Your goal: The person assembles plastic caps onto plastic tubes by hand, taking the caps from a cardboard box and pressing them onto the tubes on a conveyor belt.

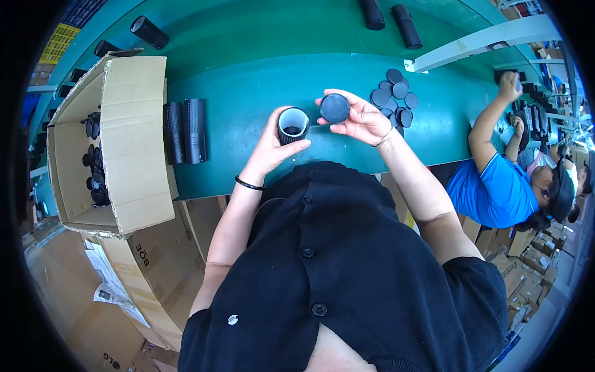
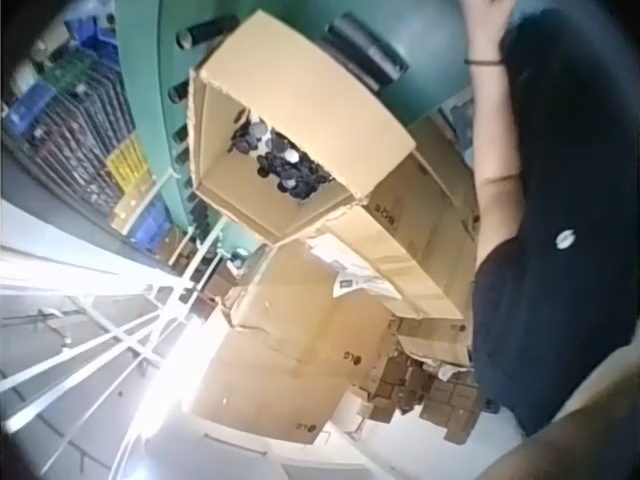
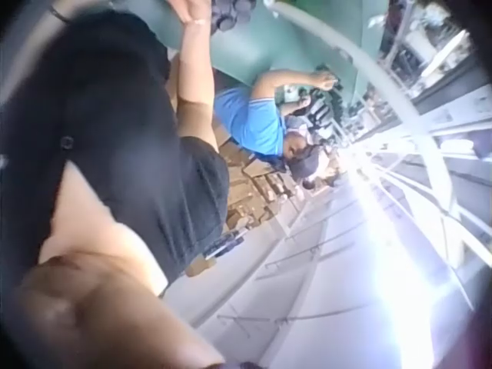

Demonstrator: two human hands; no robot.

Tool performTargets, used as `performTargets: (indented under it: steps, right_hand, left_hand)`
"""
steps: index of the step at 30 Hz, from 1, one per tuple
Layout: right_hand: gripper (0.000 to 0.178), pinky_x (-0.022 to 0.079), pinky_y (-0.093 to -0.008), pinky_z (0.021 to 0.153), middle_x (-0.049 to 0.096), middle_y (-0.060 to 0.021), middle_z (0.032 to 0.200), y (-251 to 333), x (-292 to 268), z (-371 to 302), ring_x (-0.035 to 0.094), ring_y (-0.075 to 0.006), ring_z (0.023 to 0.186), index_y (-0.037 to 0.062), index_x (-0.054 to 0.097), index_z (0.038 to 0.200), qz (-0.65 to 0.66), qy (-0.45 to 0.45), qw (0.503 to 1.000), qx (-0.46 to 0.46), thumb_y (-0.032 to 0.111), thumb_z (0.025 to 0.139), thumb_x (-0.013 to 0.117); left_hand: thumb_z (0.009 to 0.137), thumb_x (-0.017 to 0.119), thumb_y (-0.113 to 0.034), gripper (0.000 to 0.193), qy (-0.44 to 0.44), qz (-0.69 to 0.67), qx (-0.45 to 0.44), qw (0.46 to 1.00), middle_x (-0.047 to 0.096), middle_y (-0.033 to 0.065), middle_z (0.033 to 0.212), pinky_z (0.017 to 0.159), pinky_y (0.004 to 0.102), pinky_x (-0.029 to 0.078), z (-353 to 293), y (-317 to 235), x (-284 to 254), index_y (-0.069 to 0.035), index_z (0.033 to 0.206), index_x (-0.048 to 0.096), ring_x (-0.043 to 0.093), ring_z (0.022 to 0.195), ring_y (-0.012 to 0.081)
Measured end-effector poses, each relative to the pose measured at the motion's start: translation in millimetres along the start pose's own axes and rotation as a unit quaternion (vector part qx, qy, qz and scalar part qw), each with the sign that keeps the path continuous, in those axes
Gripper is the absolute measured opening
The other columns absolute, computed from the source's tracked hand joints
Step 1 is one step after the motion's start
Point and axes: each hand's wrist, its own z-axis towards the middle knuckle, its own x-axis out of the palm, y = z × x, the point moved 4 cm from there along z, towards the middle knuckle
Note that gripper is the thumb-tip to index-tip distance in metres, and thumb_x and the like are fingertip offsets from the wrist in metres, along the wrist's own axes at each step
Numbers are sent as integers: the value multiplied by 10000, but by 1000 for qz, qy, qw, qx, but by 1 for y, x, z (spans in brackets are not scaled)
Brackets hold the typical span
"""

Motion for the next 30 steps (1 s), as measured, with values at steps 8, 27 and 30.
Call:
performTargets:
  steps: [8, 27, 30]
  right_hand:
    - [709, 506, -339, 852, 414, -190, 1365, -5, 5, 7, 547, -323, 1112, 75, 299, 1416, -23, -50, 997, -52, 182, 835, 692]
    - [600, 478, -249, 829, 523, -78, 1252, 11, 33, 20, 604, -157, 942, 64, 453, 1346, -300, -136, 944, -15, 75, 801, 705]
    - [600, 475, -250, 838, 527, -69, 1236, 10, 42, 21, 583, -149, 973, 85, 476, 1336, -355, -98, 929, -35, 53, 786, 714]
  left_hand:
    - [684, 822, -152, 618, 45, -15, -3, 999, 576, 50, 1092, 899, 297, 448, -2, -20, 5, -50, 1202, 501, 547, 1023, 133]
    - [675, 835, -158, 687, -19, -33, -19, 999, 540, 55, 1108, 905, 297, 441, 11, 1, -17, -51, 1216, 426, 526, 1049, 148]
    - [676, 835, -159, 678, -15, -29, -10, 999, 538, 55, 1106, 906, 299, 440, 10, -1, -15, -51, 1208, 428, 525, 1049, 147]
